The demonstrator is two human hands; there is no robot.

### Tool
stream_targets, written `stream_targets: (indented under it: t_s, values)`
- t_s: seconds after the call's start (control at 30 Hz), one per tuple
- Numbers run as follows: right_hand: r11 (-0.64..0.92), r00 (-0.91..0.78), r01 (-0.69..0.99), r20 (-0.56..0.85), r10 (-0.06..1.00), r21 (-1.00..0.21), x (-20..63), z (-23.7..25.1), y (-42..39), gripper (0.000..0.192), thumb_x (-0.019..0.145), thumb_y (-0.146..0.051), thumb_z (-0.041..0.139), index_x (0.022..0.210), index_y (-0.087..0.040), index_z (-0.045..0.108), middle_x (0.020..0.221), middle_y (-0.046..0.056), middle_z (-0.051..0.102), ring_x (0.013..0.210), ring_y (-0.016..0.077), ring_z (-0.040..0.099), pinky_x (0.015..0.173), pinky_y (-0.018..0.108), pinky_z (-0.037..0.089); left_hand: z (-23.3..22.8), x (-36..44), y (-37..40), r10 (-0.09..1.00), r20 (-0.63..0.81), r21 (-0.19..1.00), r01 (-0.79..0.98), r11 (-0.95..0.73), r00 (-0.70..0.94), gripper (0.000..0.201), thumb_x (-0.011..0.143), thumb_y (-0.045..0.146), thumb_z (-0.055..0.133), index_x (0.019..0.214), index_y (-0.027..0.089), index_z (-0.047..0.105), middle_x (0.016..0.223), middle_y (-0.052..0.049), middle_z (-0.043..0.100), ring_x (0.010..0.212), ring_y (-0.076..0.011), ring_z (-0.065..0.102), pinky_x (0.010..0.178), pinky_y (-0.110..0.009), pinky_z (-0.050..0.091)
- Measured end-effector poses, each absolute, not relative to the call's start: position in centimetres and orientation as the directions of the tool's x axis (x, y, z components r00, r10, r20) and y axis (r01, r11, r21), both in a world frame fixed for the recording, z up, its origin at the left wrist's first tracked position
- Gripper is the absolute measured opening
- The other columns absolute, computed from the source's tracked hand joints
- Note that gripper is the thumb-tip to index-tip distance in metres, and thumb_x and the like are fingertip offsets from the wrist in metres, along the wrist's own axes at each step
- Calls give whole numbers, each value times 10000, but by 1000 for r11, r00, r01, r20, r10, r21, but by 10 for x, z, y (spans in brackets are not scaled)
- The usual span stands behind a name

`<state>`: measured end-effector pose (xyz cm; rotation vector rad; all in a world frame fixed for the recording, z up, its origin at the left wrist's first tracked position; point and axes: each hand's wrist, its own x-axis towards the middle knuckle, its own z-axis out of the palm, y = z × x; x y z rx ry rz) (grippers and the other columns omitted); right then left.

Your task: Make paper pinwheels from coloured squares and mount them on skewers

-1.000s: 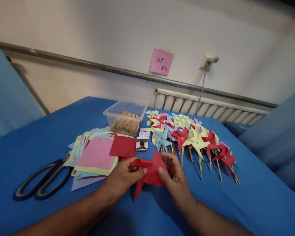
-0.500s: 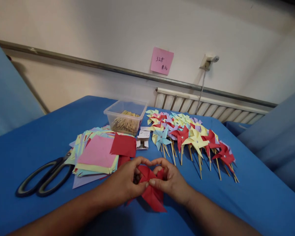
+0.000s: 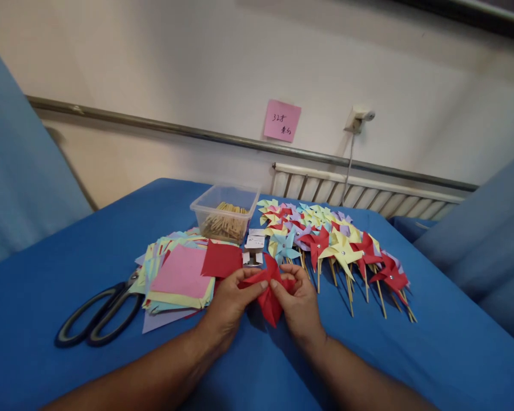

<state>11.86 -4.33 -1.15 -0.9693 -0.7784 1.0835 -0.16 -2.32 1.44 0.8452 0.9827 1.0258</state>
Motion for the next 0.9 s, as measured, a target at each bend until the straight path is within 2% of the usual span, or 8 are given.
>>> stream_targets:
  t_s: [0.13, 0.23, 0.33, 0.63, 0.73, 0.9]
  values:
    - [196, 392, -394, 28, 920, -898, 103, -7, -29, 421, 654, -340, 770, 942, -204, 494, 681, -45, 624, 562, 123, 613, 554, 247, 492, 21, 4, -17, 945, -238, 827, -464, 318, 225, 282, 615, 225, 787, 866, 148, 684, 808, -42, 745, 751, -181, 671, 742, -286, 492]
    - [209, 417, -427, 14, 909, -880, 95, -6, -19, 432, 653, -334, 763, 966, -205, 494, 724, -30, 645, 622, 140, 638, 608, 271, 508, 26, 2, -11, 937, -247, 791, -507, 343, 248, 208, 617, 209, 775, 805, 150, 709, 738, -26, 742, 677, -155, 656, 730, -264, 493]
    - [195, 415, -425, 1, 910, -884, 92, -9, -14, 419, 660, -326, 761, 965, -198, 504, 747, -24, 653, 649, 139, 640, 650, 278, 509, 23, -2, -9, 934, -254, 806, -479, 348, 250, 161, 603, 223, 789, 720, 142, 714, 676, -24, 727, 636, -139, 634, 680, -237, 483]
    - [178, 338, -407, 34, 941, -896, 99, -15, -16, 345, 678, -305, 762, 904, -193, 525, 699, -32, 655, 609, 123, 621, 626, 251, 494, 8, -6, -9, 935, -250, 857, -392, 335, 251, 191, 612, 265, 802, 738, 136, 738, 691, -50, 738, 643, -151, 633, 646, -241, 463]
    - [175, 317, -399, 43, 947, -900, 101, -13, -18, 330, 688, -311, 757, 895, -193, 530, 715, -23, 658, 622, 127, 626, 626, 253, 497, 8, -7, -8, 928, -272, 861, -365, 353, 256, 228, 600, 274, 810, 762, 127, 745, 695, -58, 742, 639, -161, 639, 653, -253, 468]
    - [185, 297, -403, 64, 953, -896, 99, -15, -19, 329, 681, -324, 760, 878, -189, 533, 727, -14, 658, 633, 135, 629, 634, 268, 504, 10, -10, -9, 938, -238, 880, -352, 318, 250, 243, 670, 293, 767, 856, 137, 751, 739, -60, 753, 673, -168, 652, 691, -264, 475]
